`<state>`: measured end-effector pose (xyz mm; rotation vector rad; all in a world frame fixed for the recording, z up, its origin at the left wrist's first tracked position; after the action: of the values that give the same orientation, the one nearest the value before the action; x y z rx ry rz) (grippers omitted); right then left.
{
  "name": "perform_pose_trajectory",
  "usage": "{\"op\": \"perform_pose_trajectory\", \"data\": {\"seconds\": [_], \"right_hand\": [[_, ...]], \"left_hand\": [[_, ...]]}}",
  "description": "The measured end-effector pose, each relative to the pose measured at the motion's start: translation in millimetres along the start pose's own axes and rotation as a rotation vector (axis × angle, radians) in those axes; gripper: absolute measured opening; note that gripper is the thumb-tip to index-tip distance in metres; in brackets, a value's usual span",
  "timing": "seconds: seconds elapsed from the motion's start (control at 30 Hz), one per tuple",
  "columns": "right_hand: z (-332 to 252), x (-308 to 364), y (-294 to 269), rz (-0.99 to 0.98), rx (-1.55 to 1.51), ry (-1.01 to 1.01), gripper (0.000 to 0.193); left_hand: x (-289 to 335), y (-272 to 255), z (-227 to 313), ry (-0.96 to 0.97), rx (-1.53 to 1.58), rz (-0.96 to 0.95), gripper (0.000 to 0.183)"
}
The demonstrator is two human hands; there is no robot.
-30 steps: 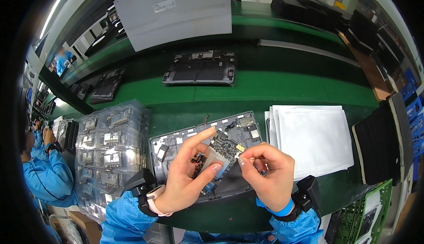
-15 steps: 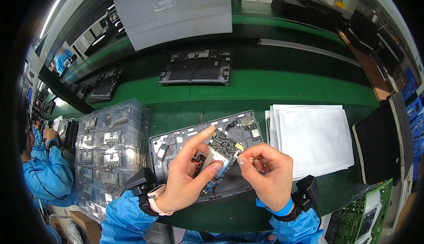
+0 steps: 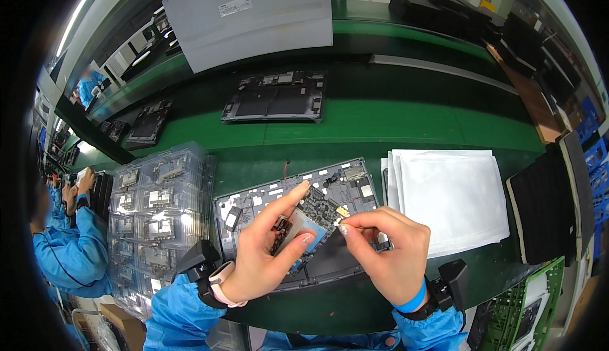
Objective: The person installs internal circuit boards into a tablet chassis by hand, connecting internal ribbon cables and adding protective pads.
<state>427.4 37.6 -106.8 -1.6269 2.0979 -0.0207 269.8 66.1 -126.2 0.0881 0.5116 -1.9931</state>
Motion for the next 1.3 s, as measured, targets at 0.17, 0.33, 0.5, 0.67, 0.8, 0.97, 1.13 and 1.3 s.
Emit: {"op": "perform_pose_trajectory", "data": {"seconds": [0.17, 0.33, 0.5, 0.67, 0.8, 0.97, 1.13, 1.3], "right_hand": [[-10.7, 0.8, -3.4, 0.071, 0.198, -0.147, 0.009], [-9.8, -1.1, -1.4, 0.060, 0.208, -0.171, 0.010], [6.9, -20.8, 9.7, -0.308, -0.001, -0.169, 0.014], [33.8, -30.7, 20.0, -0.397, 0.274, -0.330, 0.019], [39.4, -29.1, 34.8, -0.431, 0.356, -0.355, 0.014], [42.0, -32.4, 31.7, -0.382, 0.441, -0.391, 0.015], [40.6, -29.4, 39.2, -0.465, 0.518, -0.452, 0.014], [64.1, -36.1, 23.7, -0.446, 0.113, -0.156, 0.008]], "left_hand": [[-3.9, 1.7, -5.4, -0.009, 0.096, -0.035, 0.058], [-5.8, -3.5, -1.8, -0.004, 0.069, -0.029, 0.056], [-15.5, -23.1, -4.6, -0.258, 0.059, -0.172, 0.054], [-13.4, -32.5, 0.4, -0.293, -0.152, -0.481, 0.054], [-5.2, -33.1, -10.7, -0.380, -0.224, -0.557, 0.052], [-10.0, -34.9, -15.2, -0.338, -0.219, -0.468, 0.050], [-10.1, -28.1, -23.0, -0.435, -0.193, -0.479, 0.054], [-20.3, -17.6, -32.2, -0.363, -0.240, -0.301, 0.058]]}}
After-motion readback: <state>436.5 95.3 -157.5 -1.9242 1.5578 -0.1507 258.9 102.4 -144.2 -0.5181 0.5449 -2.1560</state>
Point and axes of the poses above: each hand's wrist, its own x-axis away from the middle knuckle, its own y-axis out of the palm, z = x × y, the point moved 8 cm from there along -x, towards the middle knuckle, and after that the axes turned 3 degrees about -x, right-handed, at the moved point
